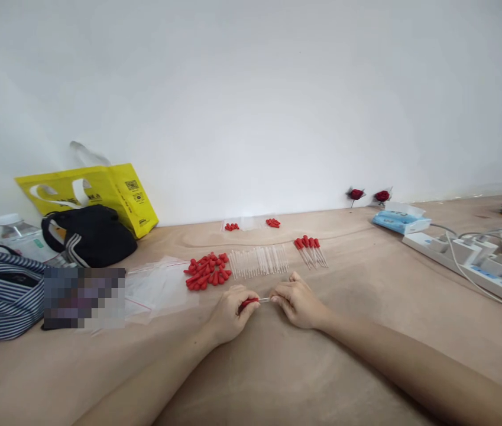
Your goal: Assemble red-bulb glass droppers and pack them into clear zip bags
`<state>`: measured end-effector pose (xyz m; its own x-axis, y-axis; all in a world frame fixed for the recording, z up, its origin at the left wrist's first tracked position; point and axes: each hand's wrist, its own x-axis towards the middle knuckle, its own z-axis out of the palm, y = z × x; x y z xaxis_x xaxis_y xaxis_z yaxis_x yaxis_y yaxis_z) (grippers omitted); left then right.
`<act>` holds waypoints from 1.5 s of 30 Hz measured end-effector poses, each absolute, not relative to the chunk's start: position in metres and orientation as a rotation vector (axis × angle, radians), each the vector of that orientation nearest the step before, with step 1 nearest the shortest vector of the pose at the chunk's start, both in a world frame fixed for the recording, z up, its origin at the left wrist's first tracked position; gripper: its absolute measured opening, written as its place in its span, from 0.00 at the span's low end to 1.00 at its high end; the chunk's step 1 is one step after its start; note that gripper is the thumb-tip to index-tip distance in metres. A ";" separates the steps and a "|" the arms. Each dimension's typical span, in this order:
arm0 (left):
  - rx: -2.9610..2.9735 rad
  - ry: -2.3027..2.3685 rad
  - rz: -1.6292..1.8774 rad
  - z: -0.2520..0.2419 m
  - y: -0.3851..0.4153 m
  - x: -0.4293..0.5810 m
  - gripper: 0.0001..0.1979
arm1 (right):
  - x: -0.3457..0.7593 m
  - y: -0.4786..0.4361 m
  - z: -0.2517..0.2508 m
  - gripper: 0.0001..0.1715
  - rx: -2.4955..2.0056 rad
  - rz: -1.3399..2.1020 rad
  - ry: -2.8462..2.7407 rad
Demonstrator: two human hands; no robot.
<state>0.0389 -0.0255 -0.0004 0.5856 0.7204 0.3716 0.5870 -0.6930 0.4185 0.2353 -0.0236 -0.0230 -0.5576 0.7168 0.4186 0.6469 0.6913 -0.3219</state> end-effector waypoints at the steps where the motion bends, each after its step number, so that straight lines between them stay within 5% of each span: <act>1: 2.572 1.074 0.761 0.000 -0.026 0.039 0.10 | 0.235 -0.023 -0.023 0.10 -1.046 0.183 -2.379; 8: 2.516 1.146 0.823 -0.001 -0.023 0.037 0.08 | 0.241 -0.021 -0.013 0.12 -1.015 0.268 -2.392; 15: 2.485 1.148 0.924 -0.005 -0.015 0.032 0.11 | 0.249 -0.020 -0.010 0.11 -1.026 0.002 -2.422; 18: 2.433 1.319 1.076 -0.011 -0.011 0.028 0.18 | 0.258 -0.006 -0.015 0.13 -1.281 -0.045 -2.169; 26: 2.364 1.528 1.058 -0.018 -0.009 0.026 0.15 | 0.299 0.035 -0.012 0.19 -2.122 0.059 -1.517; 37: 2.426 1.547 1.026 -0.016 -0.010 0.026 0.12 | 0.300 0.037 -0.016 0.19 -2.192 0.092 -1.484; 45: 2.446 2.055 1.001 -0.004 0.001 0.013 0.09 | 0.284 0.030 -0.017 0.17 -2.012 -0.011 -1.688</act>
<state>0.0130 0.0014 -0.0036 0.0773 0.8264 0.5577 0.9487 -0.2330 0.2138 0.2837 0.0296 -0.0167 0.2275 0.9187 0.3229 0.9228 -0.0975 -0.3728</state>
